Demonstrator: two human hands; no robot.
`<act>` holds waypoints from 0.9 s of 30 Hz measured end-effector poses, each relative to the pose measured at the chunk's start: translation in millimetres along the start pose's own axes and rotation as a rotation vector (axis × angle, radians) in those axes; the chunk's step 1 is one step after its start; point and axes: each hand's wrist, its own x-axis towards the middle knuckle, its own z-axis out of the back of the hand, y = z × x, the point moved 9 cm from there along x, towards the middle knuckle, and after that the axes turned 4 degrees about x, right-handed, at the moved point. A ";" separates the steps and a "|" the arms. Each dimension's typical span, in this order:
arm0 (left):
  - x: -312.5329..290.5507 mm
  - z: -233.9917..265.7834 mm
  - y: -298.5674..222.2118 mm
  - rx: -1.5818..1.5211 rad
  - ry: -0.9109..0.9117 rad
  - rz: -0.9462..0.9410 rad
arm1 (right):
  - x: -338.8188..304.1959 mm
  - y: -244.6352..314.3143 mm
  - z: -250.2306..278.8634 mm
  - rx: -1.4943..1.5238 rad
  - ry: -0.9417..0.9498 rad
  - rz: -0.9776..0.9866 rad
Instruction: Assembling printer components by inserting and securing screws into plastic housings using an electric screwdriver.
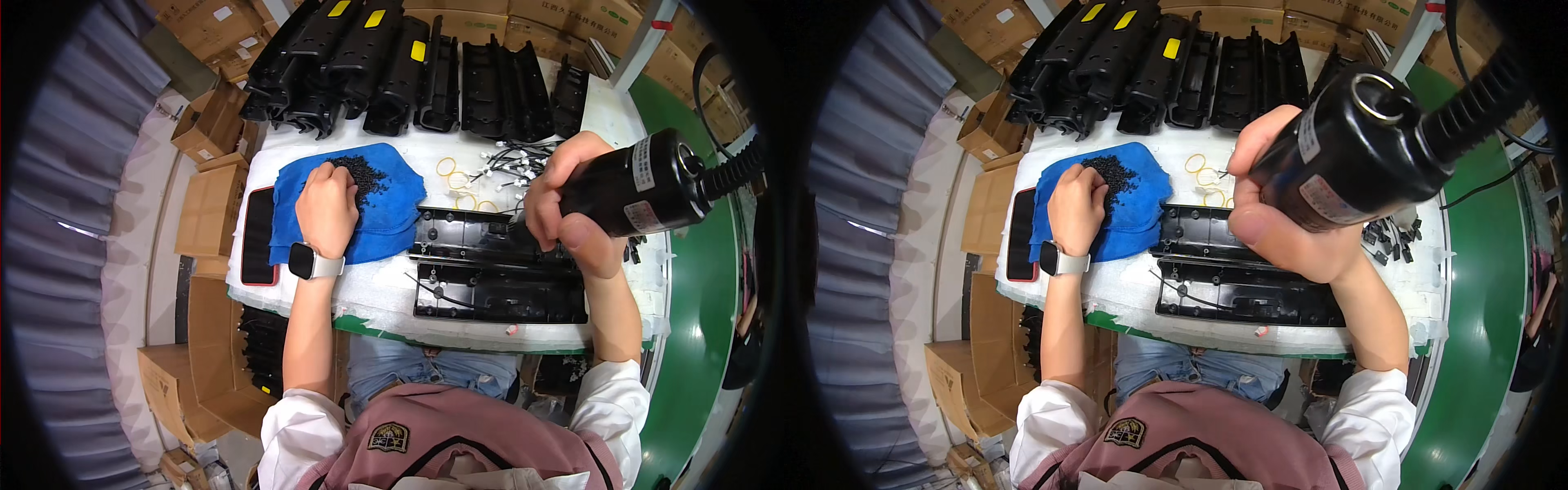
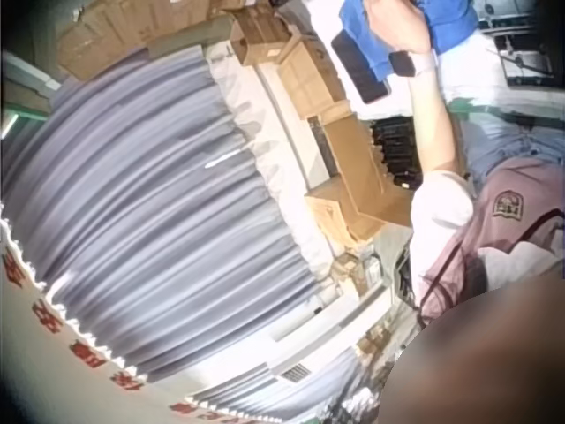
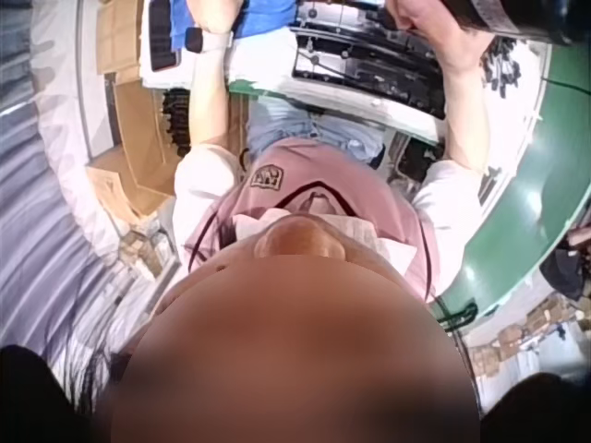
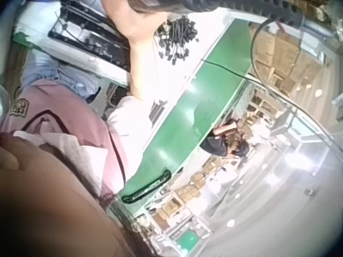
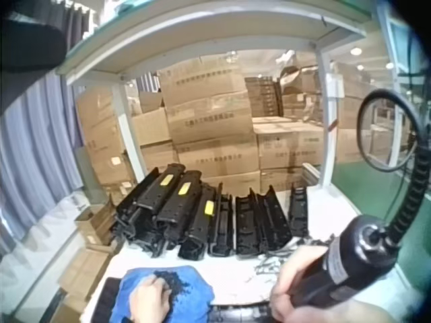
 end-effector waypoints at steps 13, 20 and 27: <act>-3.5 19.1 4.1 -0.186 -0.272 0.024 | 0.0 6.7 1.1 -0.024 -0.063 -0.017; -8.4 7.7 -9.7 -0.728 -0.099 0.170 | -2.3 15.9 4.8 0.013 -0.104 0.036; -38.6 -4.5 -110.7 -1.480 0.381 0.154 | -3.4 35.0 9.4 0.075 0.008 0.146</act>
